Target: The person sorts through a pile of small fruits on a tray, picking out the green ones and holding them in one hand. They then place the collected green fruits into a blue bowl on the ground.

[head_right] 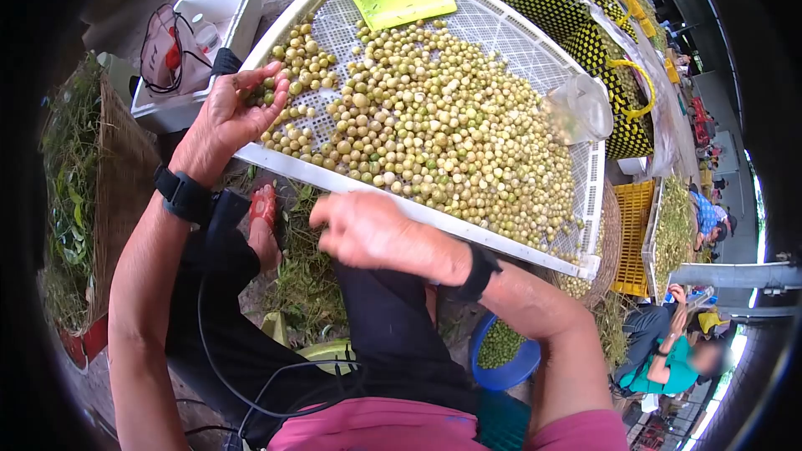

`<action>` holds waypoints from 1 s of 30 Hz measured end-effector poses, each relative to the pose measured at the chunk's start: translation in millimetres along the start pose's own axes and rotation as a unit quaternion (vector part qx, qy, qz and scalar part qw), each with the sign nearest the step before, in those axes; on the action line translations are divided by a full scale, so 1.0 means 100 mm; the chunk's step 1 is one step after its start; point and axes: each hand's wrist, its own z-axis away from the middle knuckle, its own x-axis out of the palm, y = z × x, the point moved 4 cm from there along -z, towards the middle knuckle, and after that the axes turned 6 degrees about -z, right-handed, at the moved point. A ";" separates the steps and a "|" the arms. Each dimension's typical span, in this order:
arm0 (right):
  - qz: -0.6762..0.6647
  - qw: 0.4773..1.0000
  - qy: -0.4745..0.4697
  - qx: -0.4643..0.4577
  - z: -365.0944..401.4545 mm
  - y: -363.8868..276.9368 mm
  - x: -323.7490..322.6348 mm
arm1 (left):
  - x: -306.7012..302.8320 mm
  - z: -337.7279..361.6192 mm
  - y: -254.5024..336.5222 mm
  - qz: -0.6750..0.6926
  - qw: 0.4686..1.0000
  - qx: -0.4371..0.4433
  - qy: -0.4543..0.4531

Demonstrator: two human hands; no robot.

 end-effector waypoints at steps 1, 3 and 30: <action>-0.016 0.997 0.076 0.009 -0.03 0.10 -0.09 | 0.00 0.02 -0.01 0.006 1.000 -0.001 0.004; 0.019 0.986 0.164 0.012 -0.13 0.52 -0.29 | 0.01 0.04 -0.05 0.004 1.000 -0.013 -0.003; 0.086 0.976 0.192 0.057 -0.28 1.12 -0.57 | 0.31 0.01 -0.80 -0.021 0.989 -0.133 -0.059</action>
